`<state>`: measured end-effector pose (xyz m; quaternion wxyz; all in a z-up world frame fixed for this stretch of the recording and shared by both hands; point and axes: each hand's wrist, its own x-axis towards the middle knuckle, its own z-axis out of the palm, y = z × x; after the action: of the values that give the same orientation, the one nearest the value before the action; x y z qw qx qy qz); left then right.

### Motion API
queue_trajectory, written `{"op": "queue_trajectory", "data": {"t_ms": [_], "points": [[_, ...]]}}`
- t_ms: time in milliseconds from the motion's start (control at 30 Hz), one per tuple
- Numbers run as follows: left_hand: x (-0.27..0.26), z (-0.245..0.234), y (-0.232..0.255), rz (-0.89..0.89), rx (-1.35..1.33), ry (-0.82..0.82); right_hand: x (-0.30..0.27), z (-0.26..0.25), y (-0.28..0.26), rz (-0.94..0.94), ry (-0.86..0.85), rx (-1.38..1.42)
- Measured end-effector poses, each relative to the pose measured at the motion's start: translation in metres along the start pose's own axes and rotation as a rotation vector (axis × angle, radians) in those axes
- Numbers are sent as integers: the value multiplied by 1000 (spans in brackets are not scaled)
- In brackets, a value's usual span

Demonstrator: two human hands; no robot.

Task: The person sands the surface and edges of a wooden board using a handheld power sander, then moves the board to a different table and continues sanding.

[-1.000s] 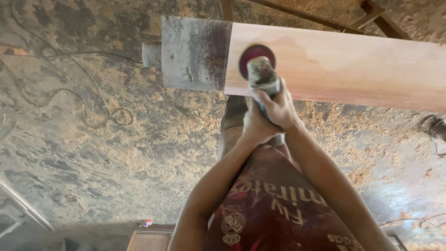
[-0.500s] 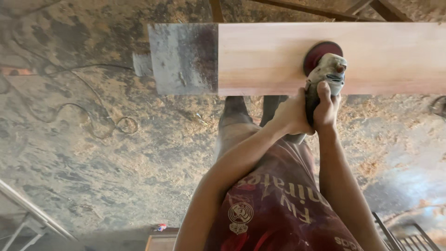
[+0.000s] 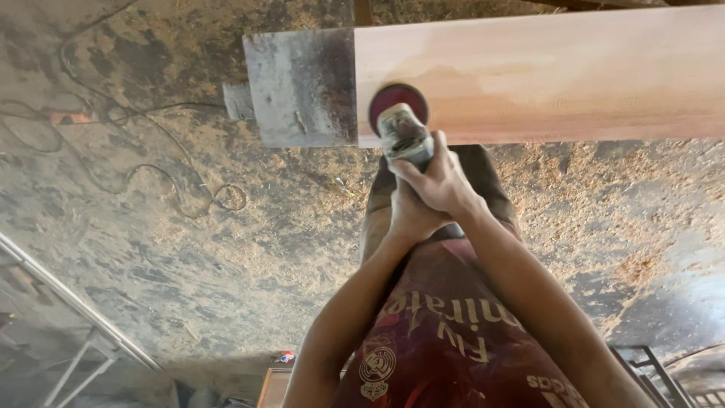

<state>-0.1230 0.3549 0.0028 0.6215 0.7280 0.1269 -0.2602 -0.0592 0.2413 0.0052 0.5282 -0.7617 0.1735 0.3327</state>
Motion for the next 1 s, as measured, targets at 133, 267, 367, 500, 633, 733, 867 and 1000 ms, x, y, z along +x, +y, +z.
{"op": "queue_trajectory", "data": {"t_ms": [133,267,367,500,633,733,867,1000], "points": [[8,44,9,-21,-70,-125,-14,-42,31,95,113,89],[15,92,24,-41,20,-220,-33,-86,56,78,266,115],[17,129,29,-110,180,-276,-46,-116,74,115,322,117],[23,177,30,-80,283,-360,-57,-158,102,14,344,218],[26,227,37,-80,313,-381,-71,-197,137,-67,389,314],[35,254,42,-65,332,-441,-68,-228,171,-185,377,414],[45,263,53,-50,486,-494,-72,-229,188,-166,527,613],[52,221,54,-134,468,-511,-62,-190,161,-180,487,635]]}}
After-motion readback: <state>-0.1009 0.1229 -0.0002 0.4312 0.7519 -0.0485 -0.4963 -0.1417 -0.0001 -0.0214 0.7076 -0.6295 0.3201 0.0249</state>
